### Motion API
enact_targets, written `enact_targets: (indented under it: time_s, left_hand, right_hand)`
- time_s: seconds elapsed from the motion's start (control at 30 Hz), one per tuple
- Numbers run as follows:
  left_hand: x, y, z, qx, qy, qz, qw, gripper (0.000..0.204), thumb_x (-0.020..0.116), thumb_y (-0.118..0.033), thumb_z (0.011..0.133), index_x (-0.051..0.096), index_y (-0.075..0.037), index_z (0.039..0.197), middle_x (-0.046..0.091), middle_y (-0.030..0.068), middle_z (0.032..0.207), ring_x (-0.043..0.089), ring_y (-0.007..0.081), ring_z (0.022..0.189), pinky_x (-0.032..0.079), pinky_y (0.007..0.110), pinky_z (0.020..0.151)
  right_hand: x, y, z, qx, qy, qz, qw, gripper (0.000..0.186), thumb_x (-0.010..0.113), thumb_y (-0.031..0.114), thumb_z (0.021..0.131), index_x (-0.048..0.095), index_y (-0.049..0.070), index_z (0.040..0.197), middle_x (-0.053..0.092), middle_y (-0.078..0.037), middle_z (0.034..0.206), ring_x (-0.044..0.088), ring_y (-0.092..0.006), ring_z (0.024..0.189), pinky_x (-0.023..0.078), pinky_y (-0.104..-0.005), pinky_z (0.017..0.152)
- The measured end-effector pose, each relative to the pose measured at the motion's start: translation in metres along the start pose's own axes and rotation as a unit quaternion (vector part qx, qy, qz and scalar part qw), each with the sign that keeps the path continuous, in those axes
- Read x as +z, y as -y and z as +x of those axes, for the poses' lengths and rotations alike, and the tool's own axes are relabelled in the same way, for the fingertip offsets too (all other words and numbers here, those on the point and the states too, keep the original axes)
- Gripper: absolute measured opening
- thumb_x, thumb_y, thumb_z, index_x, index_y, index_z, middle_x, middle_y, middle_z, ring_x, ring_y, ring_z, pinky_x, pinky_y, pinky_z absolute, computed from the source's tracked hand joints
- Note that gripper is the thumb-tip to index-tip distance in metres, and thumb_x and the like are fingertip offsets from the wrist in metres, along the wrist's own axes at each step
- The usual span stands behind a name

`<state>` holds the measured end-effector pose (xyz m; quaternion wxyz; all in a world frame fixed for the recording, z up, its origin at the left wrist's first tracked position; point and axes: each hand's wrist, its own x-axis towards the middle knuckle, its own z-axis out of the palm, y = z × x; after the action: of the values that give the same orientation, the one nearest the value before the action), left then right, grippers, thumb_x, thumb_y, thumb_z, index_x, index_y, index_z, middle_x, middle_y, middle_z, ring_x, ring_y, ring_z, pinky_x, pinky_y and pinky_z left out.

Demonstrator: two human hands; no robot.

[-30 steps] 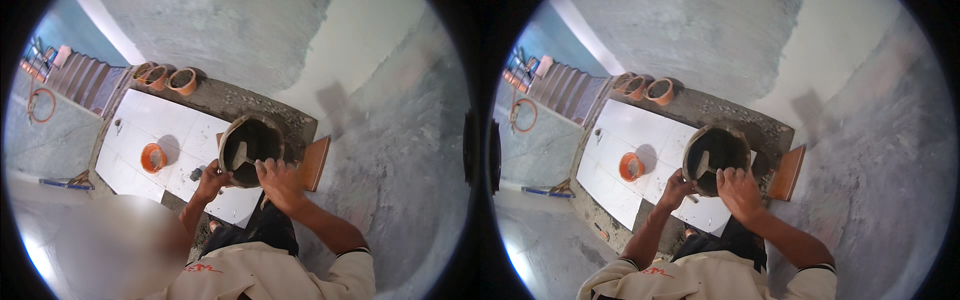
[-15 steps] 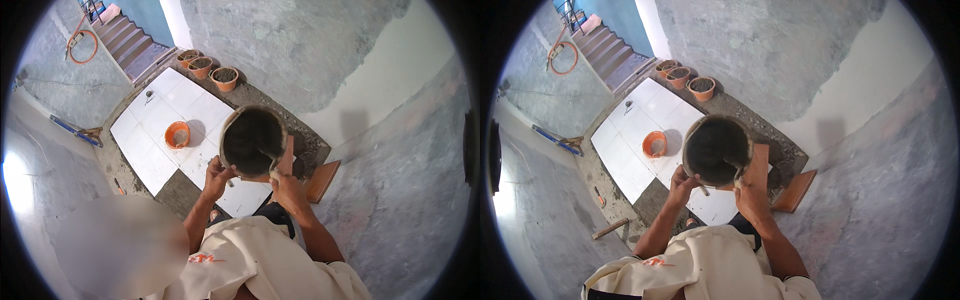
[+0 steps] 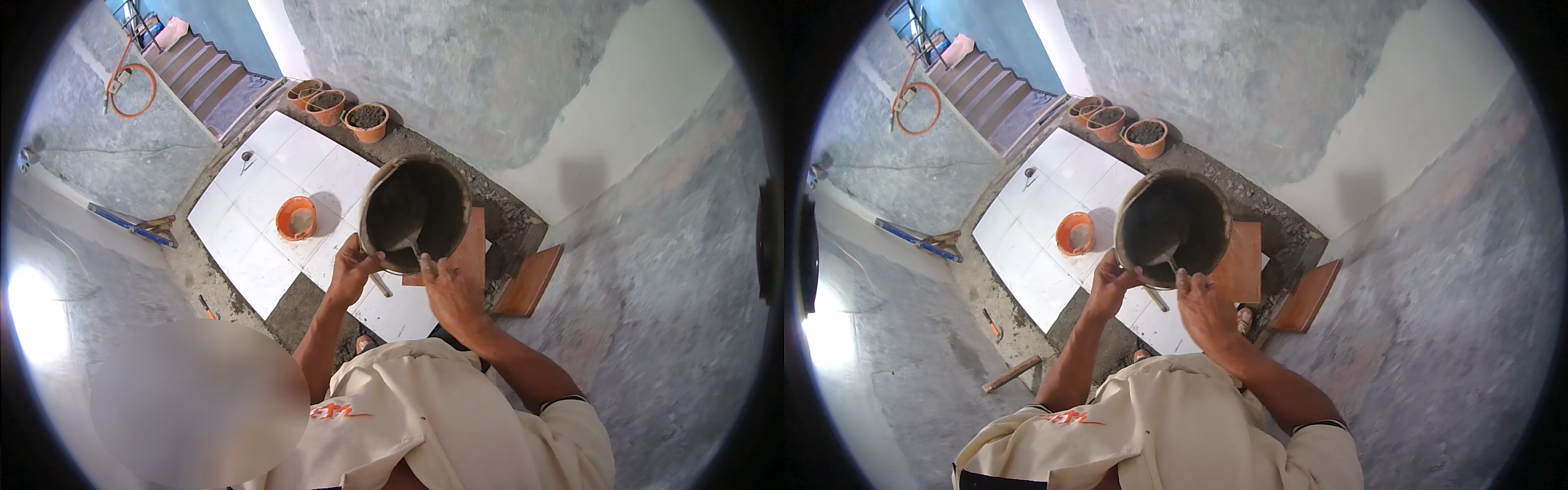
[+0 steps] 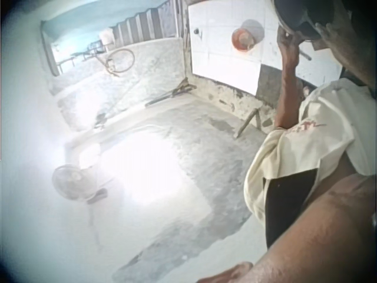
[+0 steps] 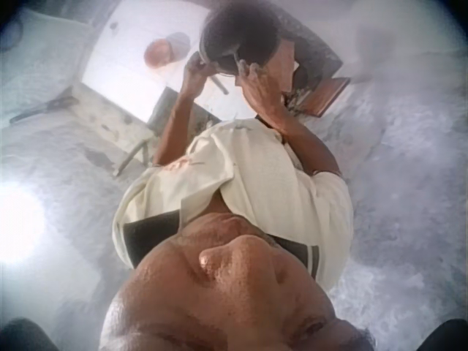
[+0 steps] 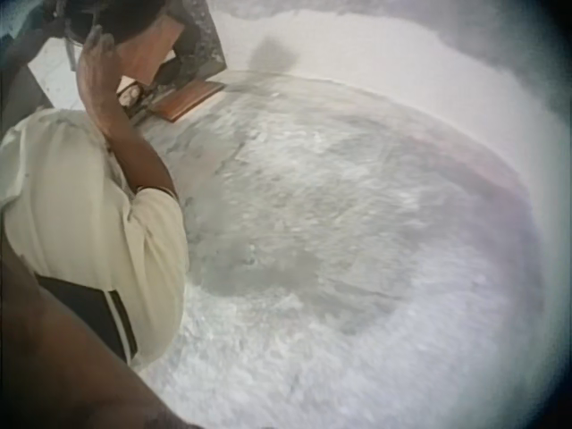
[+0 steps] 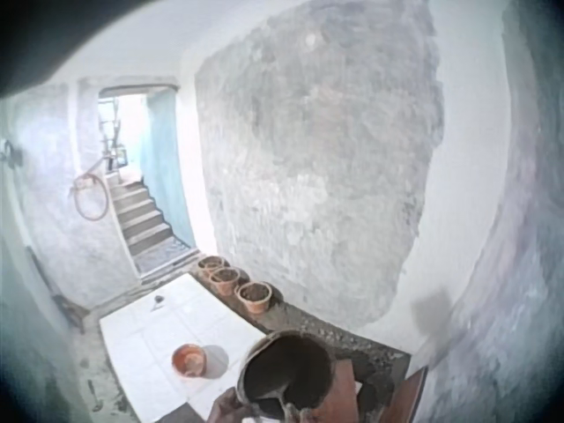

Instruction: The person spreads cement on the floor using a trowel and a wooden plank, then scoops cement from a bucket and spreads it onto a tile. The person is preparing the floor and tile for installation.

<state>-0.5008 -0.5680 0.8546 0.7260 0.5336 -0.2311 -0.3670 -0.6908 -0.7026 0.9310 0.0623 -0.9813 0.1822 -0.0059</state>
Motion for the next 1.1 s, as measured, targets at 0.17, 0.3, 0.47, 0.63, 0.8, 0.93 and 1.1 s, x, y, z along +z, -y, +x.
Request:
enact_targets:
  time_s: [0.17, 0.3, 0.47, 0.63, 0.8, 0.93, 1.1]
  left_hand:
    - [-0.013, -0.004, -0.011, -0.036, -0.024, -0.048, 0.998, 0.032, 0.061, 0.002, 0.099, 0.056, -0.001, 0.13, 0.071, 0.012, 0.123, 0.072, 0.0238, 0.111, 0.059, 0.046, 0.104]
    - [-0.017, -0.006, -0.009, -0.05, -0.002, -0.002, 0.999, 0.037, 0.058, 0.002, 0.093, 0.057, 0.0, 0.13, 0.069, 0.0119, 0.126, 0.071, 0.0236, 0.116, 0.058, 0.048, 0.106]
    - [-0.014, -0.015, 0.0, -0.069, 0.034, 0.035, 0.996, 0.046, 0.051, 0.003, 0.086, 0.059, 0.0, 0.131, 0.069, 0.0117, 0.127, 0.07, 0.0241, 0.118, 0.057, 0.049, 0.107]
    - [-0.03, -0.003, -0.008, -0.06, 0.001, -0.073, 0.996, 0.043, 0.052, -0.005, 0.09, 0.059, -0.002, 0.132, 0.069, 0.0131, 0.129, 0.07, 0.027, 0.118, 0.057, 0.052, 0.106]
    - [-0.043, 0.03, -0.027, -0.128, -0.126, -0.047, 0.983, 0.025, 0.067, -0.009, 0.097, 0.065, -0.01, 0.123, 0.072, 0.0068, 0.108, 0.072, 0.0234, 0.104, 0.063, 0.045, 0.089]
    - [-0.036, 0.041, -0.034, -0.078, -0.068, -0.05, 0.993, 0.03, 0.071, -0.014, 0.099, 0.066, -0.01, 0.128, 0.072, -0.0008, 0.109, 0.07, 0.0118, 0.099, 0.062, 0.037, 0.086]
    - [-0.026, 0.034, -0.034, 0.009, -0.097, -0.081, 0.992, 0.026, 0.069, -0.012, 0.1, 0.067, -0.007, 0.125, 0.073, 0.0009, 0.112, 0.071, 0.0128, 0.099, 0.061, 0.038, 0.09]
  right_hand:
    - [-0.022, -0.05, -0.002, 0.033, 0.033, 0.179, 0.983, 0.031, 0.065, 0.019, 0.098, 0.067, 0.004, 0.126, 0.072, -0.021, 0.099, 0.074, -0.0392, 0.093, 0.058, -0.051, 0.081]
    - [-0.043, -0.073, 0.044, 0.044, -0.012, 0.202, 0.978, 0.03, 0.067, 0.022, 0.099, 0.068, 0.008, 0.125, 0.072, -0.017, 0.096, 0.074, -0.0402, 0.088, 0.059, -0.0512, 0.078]
    - [-0.049, -0.02, 0.062, -0.009, -0.088, -0.035, 0.996, 0.03, 0.067, 0.018, 0.093, 0.07, 0.0, 0.117, 0.072, -0.017, 0.093, 0.075, -0.0303, 0.085, 0.061, -0.0405, 0.073]
    - [-0.026, 0.004, 0.028, -0.121, -0.088, -0.102, 0.983, 0.031, 0.066, 0.013, 0.089, 0.071, -0.003, 0.115, 0.07, -0.012, 0.091, 0.072, -0.0247, 0.086, 0.059, -0.033, 0.066]
    - [-0.04, -0.022, 0.032, -0.167, -0.053, -0.038, 0.984, 0.027, 0.06, 0.014, 0.098, 0.071, 0.003, 0.12, 0.066, -0.013, 0.088, 0.071, -0.0293, 0.083, 0.057, -0.0424, 0.068]
    - [-0.058, -0.035, 0.069, -0.085, -0.049, 0.007, 0.995, 0.031, 0.061, 0.018, 0.102, 0.068, 0.005, 0.129, 0.07, -0.019, 0.098, 0.073, -0.0356, 0.088, 0.058, -0.0473, 0.074]
    - [-0.027, -0.031, 0.05, 0.092, 0.026, 0.127, 0.987, 0.04, 0.062, 0.028, 0.103, 0.064, 0.004, 0.136, 0.073, -0.025, 0.105, 0.073, -0.0464, 0.097, 0.058, -0.0535, 0.085]
